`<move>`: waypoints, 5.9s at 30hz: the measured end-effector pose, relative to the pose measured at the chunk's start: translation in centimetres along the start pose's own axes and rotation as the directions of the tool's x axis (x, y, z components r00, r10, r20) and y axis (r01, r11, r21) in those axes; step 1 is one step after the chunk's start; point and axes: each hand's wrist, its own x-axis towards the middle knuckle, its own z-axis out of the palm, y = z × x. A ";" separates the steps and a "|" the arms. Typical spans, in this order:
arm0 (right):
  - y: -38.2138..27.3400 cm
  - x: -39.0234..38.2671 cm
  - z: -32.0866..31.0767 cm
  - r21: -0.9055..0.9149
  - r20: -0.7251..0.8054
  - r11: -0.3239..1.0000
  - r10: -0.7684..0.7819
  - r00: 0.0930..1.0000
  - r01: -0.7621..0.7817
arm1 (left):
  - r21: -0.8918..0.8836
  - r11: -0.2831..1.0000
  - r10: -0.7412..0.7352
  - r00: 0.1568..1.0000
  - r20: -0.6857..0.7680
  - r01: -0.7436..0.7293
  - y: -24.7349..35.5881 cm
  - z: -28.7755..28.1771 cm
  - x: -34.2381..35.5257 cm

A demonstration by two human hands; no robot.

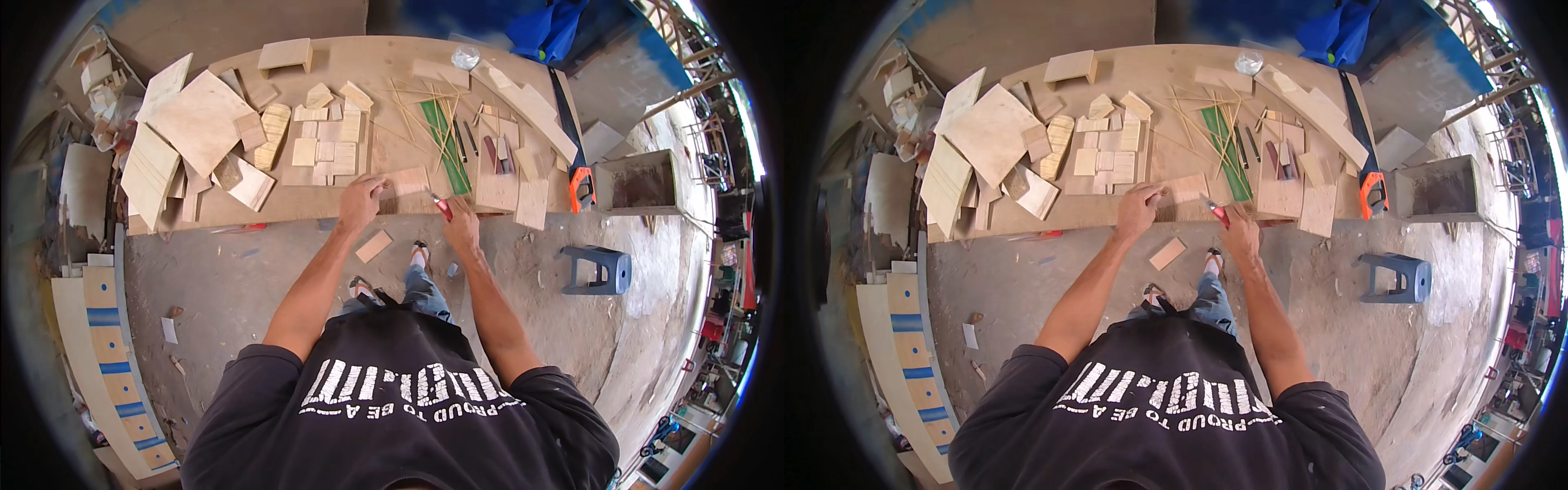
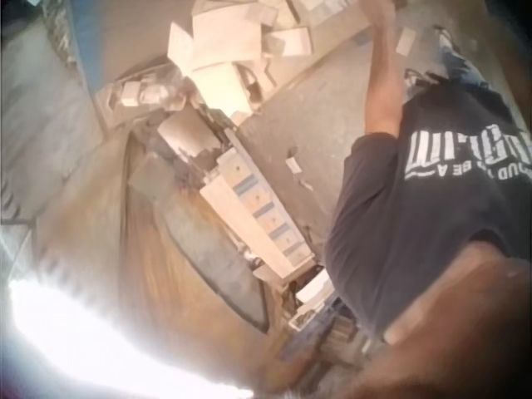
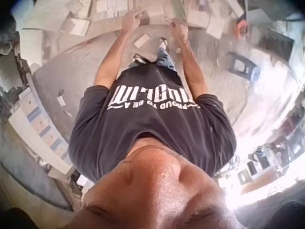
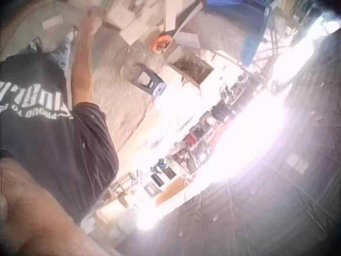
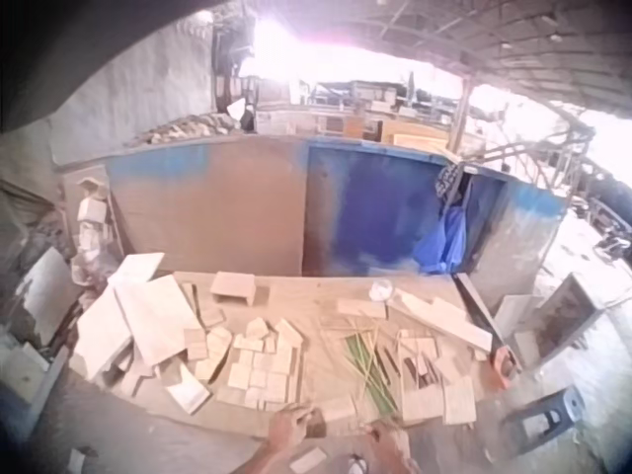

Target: The person whittles a thin wooden stick using a small utility knife, shaving off pieces of wood over a workbench.

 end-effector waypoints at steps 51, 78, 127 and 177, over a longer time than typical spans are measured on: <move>-3.8 6.4 0.5 -0.067 0.227 0.993 -0.078 0.971 0.095 | 0.450 0.891 -0.077 0.996 0.041 0.051 1.5 1.7 0.3; -4.7 9.3 2.5 0.117 0.258 0.956 -0.289 0.922 0.267 | 0.312 0.915 -0.178 0.950 -0.256 0.255 3.1 -0.5 -5.6; -6.5 8.2 4.6 0.169 0.253 0.965 -0.239 0.937 0.201 | 0.085 0.925 -0.286 0.825 -0.487 0.371 5.0 4.6 -1.2; -4.4 8.9 2.9 0.121 0.244 0.899 -0.439 0.865 0.422 | -0.051 0.870 -0.477 0.813 -0.334 0.490 4.7 4.1 -1.2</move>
